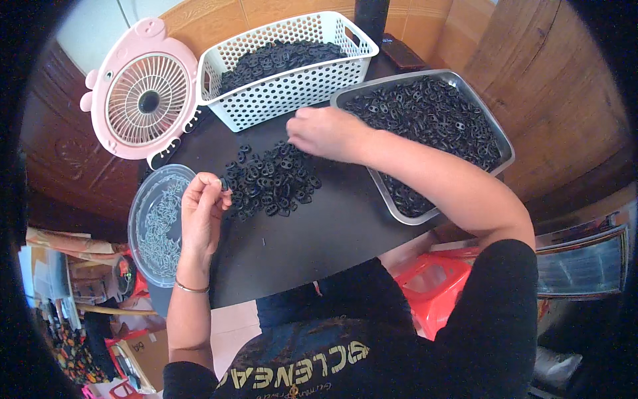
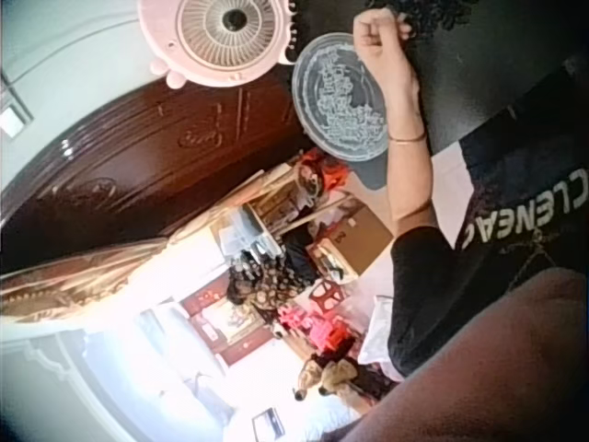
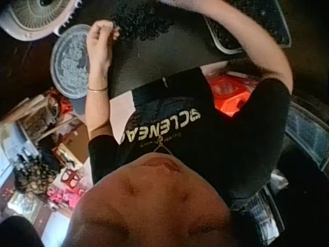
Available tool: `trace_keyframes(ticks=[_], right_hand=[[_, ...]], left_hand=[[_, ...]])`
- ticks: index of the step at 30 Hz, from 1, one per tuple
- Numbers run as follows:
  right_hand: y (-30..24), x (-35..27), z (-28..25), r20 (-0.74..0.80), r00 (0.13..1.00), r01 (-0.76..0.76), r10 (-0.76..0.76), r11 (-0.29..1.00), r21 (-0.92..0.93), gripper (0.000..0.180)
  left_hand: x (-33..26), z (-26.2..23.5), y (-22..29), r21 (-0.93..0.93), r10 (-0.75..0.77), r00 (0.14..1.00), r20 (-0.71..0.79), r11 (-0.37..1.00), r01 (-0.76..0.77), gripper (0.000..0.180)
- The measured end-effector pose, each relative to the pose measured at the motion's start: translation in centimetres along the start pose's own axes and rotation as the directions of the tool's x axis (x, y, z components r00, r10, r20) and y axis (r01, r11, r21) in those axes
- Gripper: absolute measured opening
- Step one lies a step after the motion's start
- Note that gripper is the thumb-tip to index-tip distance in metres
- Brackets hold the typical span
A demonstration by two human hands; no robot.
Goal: The person sits at a table and repeatedly picks up small black plastic rings and silver screws. They insert the screws into the rings by hand and place the assembled units into a white basket. The person works continuously through the clip, handling the components one at a time.
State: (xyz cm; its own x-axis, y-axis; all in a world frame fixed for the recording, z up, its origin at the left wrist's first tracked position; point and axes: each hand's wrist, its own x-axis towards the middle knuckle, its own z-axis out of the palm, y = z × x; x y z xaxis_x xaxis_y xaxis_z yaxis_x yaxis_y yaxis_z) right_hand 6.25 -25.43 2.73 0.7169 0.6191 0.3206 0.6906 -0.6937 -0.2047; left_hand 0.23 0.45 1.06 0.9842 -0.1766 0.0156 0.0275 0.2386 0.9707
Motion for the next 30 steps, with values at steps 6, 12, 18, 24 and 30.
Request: trace_keyframes(ticks=[6, 12, 18, 24, 30], right_hand=[[-1.1, 0.0, 0.4, 0.036, 0.999, 0.034, -0.032, 0.998, -0.050, 0.016], [1.0, -5.1, -6.9, -0.093, 0.979, -0.182, 0.180, 0.983, -0.021, 0.019], [1.3, -12.5, -8.8, 0.011, 0.964, -0.265, 0.267, 0.959, -0.103, 0.021], [0.1, -13.9, -7.6, 0.010, 0.978, -0.201, 0.208, 0.953, -0.228, 0.045], [0.5, -13.1, -6.7, 0.040, 0.964, -0.247, 0.263, 0.941, -0.232, 0.045]], left_hand=[[0.0, 0.2, 0.1, -0.020, 0.020, 1.000, -0.001, 1.000, -0.020, 0.006], [-0.1, 0.3, 0.0, -0.024, 0.011, 1.000, 0.009, 1.000, -0.011, 0.005], [-0.2, 0.4, -0.3, -0.018, 0.029, 0.999, 0.036, 0.999, -0.029, 0.005], [-0.3, 0.3, 0.0, -0.004, 0.029, 0.999, 0.036, 1.000, -0.029, 0.006], [-0.1, 0.2, -0.1, -0.014, 0.025, 0.999, 0.035, 1.000, -0.024, 0.006]])
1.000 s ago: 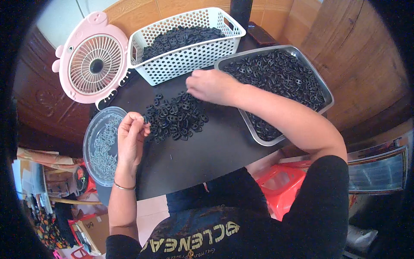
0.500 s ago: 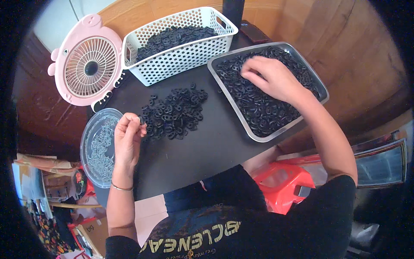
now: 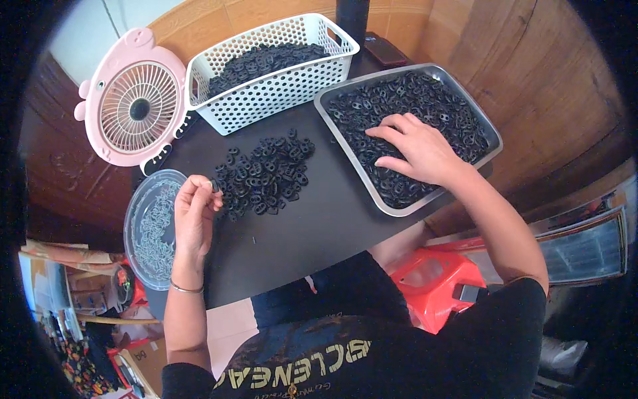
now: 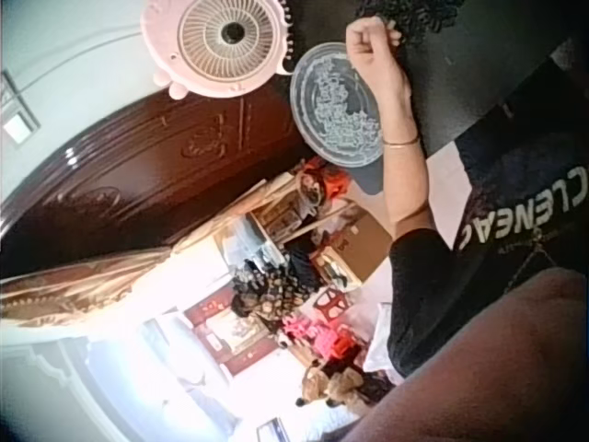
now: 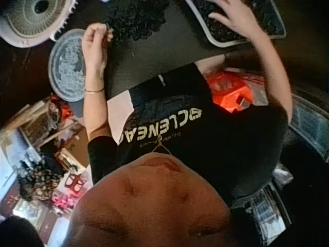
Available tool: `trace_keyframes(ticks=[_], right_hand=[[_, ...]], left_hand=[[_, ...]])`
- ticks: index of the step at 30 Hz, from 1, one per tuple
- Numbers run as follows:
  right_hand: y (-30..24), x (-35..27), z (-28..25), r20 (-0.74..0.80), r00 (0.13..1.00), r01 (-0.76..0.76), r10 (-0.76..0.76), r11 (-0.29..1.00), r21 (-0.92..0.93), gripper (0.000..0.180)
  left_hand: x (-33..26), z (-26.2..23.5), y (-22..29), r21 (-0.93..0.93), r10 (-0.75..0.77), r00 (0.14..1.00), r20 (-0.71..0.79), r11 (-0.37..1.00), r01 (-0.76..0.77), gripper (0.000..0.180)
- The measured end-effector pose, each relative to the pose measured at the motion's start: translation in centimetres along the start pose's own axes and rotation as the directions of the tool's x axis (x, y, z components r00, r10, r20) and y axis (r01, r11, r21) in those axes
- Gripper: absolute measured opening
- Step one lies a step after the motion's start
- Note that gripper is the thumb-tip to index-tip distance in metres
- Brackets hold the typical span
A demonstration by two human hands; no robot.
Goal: The person sits at a table and repeatedly picks up small black plastic rings and silver screws. They insert the screws into the rings by hand and place the assembled units into a white basket. The person works continuously through the clip, handling the components one at a time.
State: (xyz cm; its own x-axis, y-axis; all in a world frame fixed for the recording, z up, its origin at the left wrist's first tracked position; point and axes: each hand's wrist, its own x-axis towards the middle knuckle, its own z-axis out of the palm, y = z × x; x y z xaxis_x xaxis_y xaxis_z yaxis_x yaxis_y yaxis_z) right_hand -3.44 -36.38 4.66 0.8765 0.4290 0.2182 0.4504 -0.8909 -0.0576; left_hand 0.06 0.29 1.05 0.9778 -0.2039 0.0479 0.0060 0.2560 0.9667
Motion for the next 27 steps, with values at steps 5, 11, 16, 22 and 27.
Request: trace_keyframes(ticks=[5, 11, 16, 22, 27], right_hand=[[0.2, -0.3, 0.5, -0.032, 0.999, 0.021, -0.020, 0.998, 0.054, 0.033], [-0.1, -1.2, -0.7, 0.027, 0.999, 0.031, -0.037, 0.980, 0.197, 0.020], [-1.3, -2.0, -1.4, 0.031, 0.989, 0.131, -0.142, 0.963, 0.236, 0.028], [-2.3, -2.2, -1.1, 0.098, 0.984, 0.119, -0.147, 0.962, 0.246, 0.032], [-1.8, -2.3, -0.7, 0.090, 0.981, 0.141, -0.170, 0.954, 0.266, 0.033]], left_hand=[[0.0, 0.0, 0.0, 0.000, 0.005, 1.000, 0.000, 1.000, -0.005, 0.007], [0.0, 0.0, -0.1, 0.010, 0.001, 1.000, -0.006, 1.000, -0.001, 0.007], [0.0, 0.1, -0.1, 0.013, 0.005, 1.000, 0.000, 1.000, -0.005, 0.007], [0.0, 0.0, -0.1, 0.003, 0.005, 1.000, 0.003, 1.000, -0.005, 0.007], [0.1, 0.0, 0.0, 0.009, 0.016, 1.000, -0.001, 1.000, -0.016, 0.007]])
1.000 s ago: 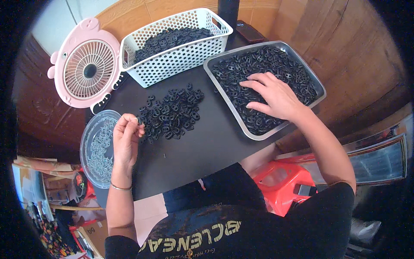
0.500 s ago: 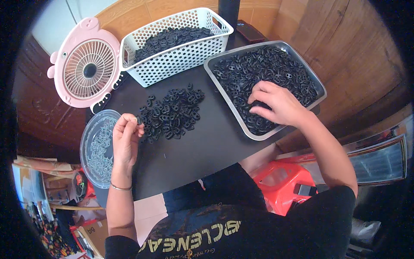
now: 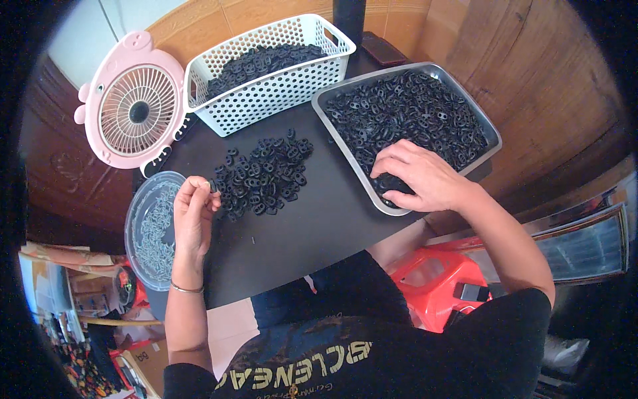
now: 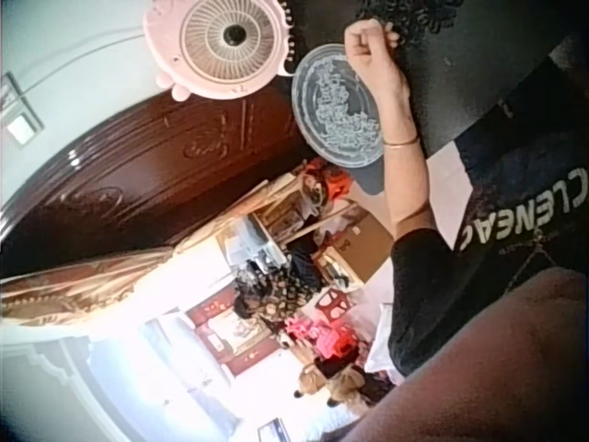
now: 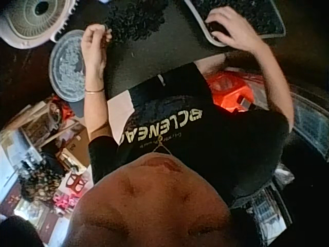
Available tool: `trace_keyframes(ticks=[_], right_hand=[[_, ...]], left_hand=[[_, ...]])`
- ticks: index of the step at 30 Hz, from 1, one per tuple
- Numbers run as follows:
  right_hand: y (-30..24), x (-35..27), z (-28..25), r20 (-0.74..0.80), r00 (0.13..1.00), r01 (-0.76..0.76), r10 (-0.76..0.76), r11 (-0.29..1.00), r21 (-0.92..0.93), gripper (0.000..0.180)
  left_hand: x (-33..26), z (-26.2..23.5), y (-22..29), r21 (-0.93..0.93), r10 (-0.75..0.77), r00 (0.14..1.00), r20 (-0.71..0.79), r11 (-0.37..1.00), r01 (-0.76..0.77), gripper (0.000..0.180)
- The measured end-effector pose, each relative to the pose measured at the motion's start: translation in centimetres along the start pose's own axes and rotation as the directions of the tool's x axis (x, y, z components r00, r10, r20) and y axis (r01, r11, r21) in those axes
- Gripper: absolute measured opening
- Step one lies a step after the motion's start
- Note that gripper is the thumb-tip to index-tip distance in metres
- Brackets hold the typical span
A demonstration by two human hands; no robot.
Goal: The person sits at a table and repeatedly picks up small black plastic rings and silver screws. They insert the screws into the rings by hand and place the assembled units into a white basket. The person works continuously through the clip, handling the components one at a time.
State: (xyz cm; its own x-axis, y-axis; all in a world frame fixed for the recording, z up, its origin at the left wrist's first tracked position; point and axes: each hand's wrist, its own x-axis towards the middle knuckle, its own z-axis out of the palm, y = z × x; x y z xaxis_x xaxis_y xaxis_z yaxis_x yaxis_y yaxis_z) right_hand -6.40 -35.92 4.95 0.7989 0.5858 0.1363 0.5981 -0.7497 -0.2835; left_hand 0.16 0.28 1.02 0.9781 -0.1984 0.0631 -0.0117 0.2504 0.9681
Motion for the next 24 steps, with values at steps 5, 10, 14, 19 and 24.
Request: trace_keyframes(ticks=[5, 10, 14, 19, 24], right_hand=[[-0.4, 0.1, 0.4, -0.028, 0.999, -0.038, 0.036, 0.998, -0.048, 0.029], [-0.6, 0.3, 0.6, 0.004, 0.996, -0.084, 0.085, 0.990, -0.109, 0.029], [-0.5, 0.7, 0.6, -0.006, 0.998, -0.069, 0.069, 0.989, -0.128, 0.024], [0.5, 0.8, 1.1, -0.001, 0.996, -0.085, 0.085, 0.989, -0.121, 0.018], [1.5, 1.1, 1.6, -0.055, 0.995, -0.087, 0.081, 0.987, -0.131, 0.014]], left_hand=[[0.0, -0.3, -0.4, -0.038, 0.008, 1.000, 0.001, 0.999, -0.008, 0.004], [-0.1, 0.1, 0.0, 0.024, -0.004, 1.000, -0.001, 1.000, 0.004, 0.009], [-0.2, 0.0, 0.1, 0.027, 0.000, 1.000, 0.002, 1.000, 0.000, 0.009], [-0.1, 0.0, 0.0, 0.021, 0.004, 1.000, 0.004, 1.000, -0.005, 0.009], [-0.1, 0.0, 0.1, 0.017, 0.005, 1.000, -0.003, 1.000, -0.005, 0.008]])
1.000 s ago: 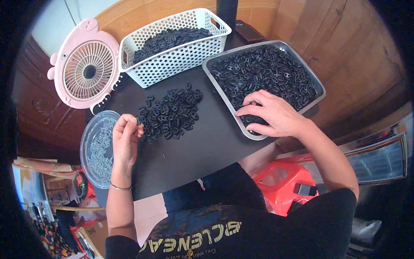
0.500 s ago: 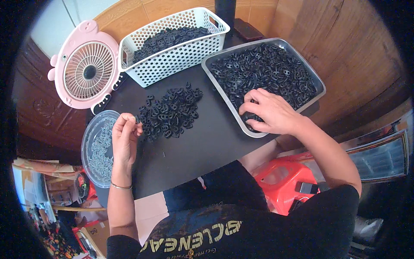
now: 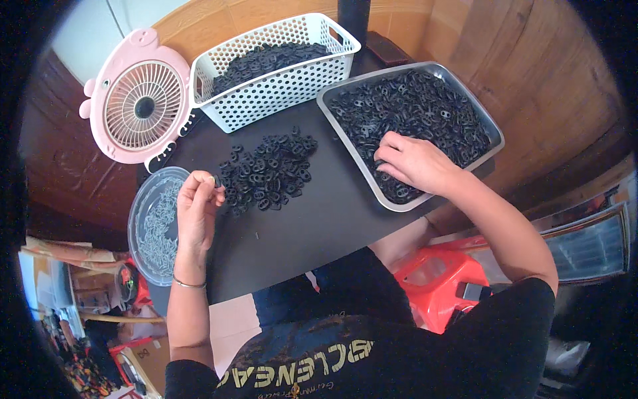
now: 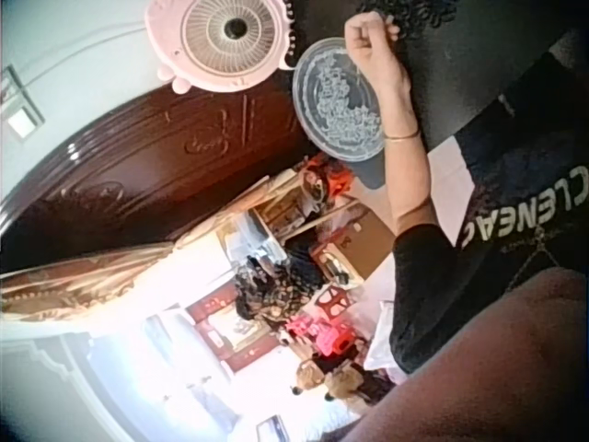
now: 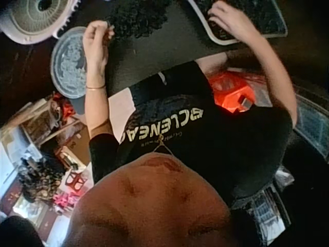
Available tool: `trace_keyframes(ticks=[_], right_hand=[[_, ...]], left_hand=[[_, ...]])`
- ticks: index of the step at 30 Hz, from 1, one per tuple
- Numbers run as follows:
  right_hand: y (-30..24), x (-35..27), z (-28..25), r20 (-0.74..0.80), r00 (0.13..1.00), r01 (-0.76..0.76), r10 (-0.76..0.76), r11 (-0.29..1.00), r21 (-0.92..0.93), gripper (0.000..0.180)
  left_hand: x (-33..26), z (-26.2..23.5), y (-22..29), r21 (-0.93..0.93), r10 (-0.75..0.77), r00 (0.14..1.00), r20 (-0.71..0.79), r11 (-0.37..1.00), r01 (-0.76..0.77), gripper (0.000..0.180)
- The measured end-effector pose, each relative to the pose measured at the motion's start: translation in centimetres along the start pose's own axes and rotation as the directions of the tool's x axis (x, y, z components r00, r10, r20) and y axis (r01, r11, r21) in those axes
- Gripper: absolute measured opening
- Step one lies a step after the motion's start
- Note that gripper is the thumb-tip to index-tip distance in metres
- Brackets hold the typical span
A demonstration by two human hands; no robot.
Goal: The person sits at a table and repeatedly picks up small black plastic rings and silver screws. They insert the screws into the rings by hand and place the assembled units into a white basket. The person works continuously through the clip, handling the components one at a time.
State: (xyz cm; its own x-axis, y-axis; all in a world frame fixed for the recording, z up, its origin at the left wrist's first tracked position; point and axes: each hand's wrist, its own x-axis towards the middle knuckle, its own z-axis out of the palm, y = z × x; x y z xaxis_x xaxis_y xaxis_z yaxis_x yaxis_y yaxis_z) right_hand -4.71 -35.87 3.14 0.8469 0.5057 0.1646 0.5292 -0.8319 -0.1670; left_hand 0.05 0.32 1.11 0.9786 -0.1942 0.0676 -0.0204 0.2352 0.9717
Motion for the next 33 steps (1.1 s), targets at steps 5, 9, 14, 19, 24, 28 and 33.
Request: trace_keyframes(ticks=[5, 9, 14, 19, 24, 28, 33], right_hand=[[0.6, 0.4, 0.1, -0.073, 0.996, -0.039, 0.045, 0.997, 0.072, 0.012], [1.6, 1.4, -0.7, -0.172, 0.982, -0.055, 0.080, 0.988, 0.148, 0.012], [-0.6, 5.6, -2.0, -0.309, 0.950, -0.005, 0.049, 0.990, 0.143, 0.014], [-5.9, 12.9, 1.4, -0.323, 0.934, 0.182, -0.150, 0.981, 0.071, 0.018], [-8.8, 17.2, 5.6, -0.186, 0.952, 0.256, -0.243, 0.966, 0.045, 0.018], [-10.0, 18.0, 5.4, -0.126, 0.952, 0.278, -0.279, 0.960, -0.027, 0.017], [-11.7, 17.4, 3.4, -0.280, 0.948, 0.220, -0.153, 0.949, 0.224, 0.018]], left_hand=[[-0.1, -0.2, 0.0, -0.013, -0.011, 1.000, 0.000, 1.000, 0.011, 0.007], [0.0, -0.1, 0.0, -0.021, -0.011, 1.000, 0.006, 1.000, 0.011, 0.007], [0.0, -0.2, 0.0, -0.005, -0.011, 1.000, 0.003, 1.000, 0.011, 0.006], [-0.2, -0.5, -0.1, -0.034, -0.011, 1.000, 0.010, 0.999, 0.011, 0.006], [0.2, -0.6, -0.4, -0.103, -0.028, 0.999, 0.032, 0.994, 0.031, 0.005], [0.2, -0.8, -0.4, -0.172, -0.060, 0.998, 0.027, 0.983, 0.063, 0.010], [0.0, -1.0, -0.3, -0.175, -0.093, 0.995, 0.020, 0.980, 0.095, 0.011]])
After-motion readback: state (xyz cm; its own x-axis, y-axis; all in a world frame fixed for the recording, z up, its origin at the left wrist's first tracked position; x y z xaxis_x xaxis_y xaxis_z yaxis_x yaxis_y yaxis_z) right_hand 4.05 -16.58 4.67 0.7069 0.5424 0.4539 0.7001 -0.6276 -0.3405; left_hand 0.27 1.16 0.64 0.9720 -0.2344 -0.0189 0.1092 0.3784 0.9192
